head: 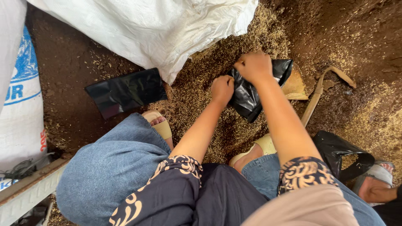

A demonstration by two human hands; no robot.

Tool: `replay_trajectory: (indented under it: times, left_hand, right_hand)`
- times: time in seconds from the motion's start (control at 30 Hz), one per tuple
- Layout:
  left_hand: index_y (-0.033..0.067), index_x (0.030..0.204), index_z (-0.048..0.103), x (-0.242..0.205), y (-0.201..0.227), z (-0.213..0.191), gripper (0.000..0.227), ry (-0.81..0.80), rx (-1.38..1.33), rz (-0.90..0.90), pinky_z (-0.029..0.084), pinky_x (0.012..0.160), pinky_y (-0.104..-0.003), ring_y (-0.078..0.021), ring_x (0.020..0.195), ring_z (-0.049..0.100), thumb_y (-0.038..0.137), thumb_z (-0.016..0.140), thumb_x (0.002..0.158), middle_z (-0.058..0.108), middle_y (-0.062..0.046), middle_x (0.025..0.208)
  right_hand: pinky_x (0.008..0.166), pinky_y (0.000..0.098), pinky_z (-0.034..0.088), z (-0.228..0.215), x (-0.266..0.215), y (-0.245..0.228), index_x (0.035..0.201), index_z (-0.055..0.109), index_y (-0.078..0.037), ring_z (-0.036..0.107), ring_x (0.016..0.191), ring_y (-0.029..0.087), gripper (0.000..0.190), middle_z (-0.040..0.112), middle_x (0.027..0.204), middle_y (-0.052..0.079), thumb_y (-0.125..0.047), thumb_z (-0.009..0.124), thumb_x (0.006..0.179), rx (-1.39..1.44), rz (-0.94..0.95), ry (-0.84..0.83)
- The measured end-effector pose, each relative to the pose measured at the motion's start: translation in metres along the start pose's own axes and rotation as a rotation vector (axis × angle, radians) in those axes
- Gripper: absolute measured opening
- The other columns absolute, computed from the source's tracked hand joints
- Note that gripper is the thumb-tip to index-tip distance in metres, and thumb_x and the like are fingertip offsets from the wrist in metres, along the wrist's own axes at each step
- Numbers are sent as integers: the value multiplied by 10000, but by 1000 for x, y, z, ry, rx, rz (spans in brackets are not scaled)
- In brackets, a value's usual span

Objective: The person scoops grain from a large pile on the floor using a scoop and pours it into a black plastic bag. They repeat this process, filling the bag and then tying it closed.

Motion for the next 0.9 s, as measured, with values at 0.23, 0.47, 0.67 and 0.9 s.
replay_trajectory:
  times: [0.23, 0.47, 0.67, 0.9]
  left_hand:
    - [85, 1098, 696, -10, -25, -2, 236, 12, -384, -119, 566, 893, -433, -339, 963, 738, 225, 537, 994, 746, -127, 1027]
    - [77, 1016, 719, 47, -12, -21, 223, -22, 140, -8, 553, 823, -490, -383, 922, 705, 270, 671, 915, 741, -173, 970]
    - [73, 944, 671, 21, 63, -51, 357, -31, -57, 18, 557, 741, -453, -325, 817, 727, 425, 644, 888, 725, -128, 876]
    - [5, 1320, 504, -50, 147, -37, 647, -138, 84, 305, 571, 613, -477, -409, 801, 693, 175, 711, 731, 609, -253, 1102]
  right_hand:
    - [934, 417, 550, -17, -7, 8, 1116, 751, -125, 724, 998, 241, 269, 758, 1143, 86, -290, 573, 999, 237, 206, 90]
    - [939, 437, 541, -66, -108, 102, 1050, 749, -20, 698, 1001, 234, 312, 743, 1110, 124, -275, 572, 1025, 604, 676, 220]
    - [820, 379, 619, 28, -114, 104, 1141, 662, -20, 750, 817, 209, 233, 737, 1029, 130, -79, 475, 1015, 1197, 595, -152]
    - [960, 340, 534, 81, -95, 91, 1241, 640, 2, 659, 1090, 196, 317, 702, 1182, 75, 32, 505, 957, 1819, 189, -98]
Point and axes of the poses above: each hand's wrist, its own x-axis towards the middle knuckle, its own z-axis out of the palm, y = z × x, the point moved 6 cm from there along x, towards the middle knuckle
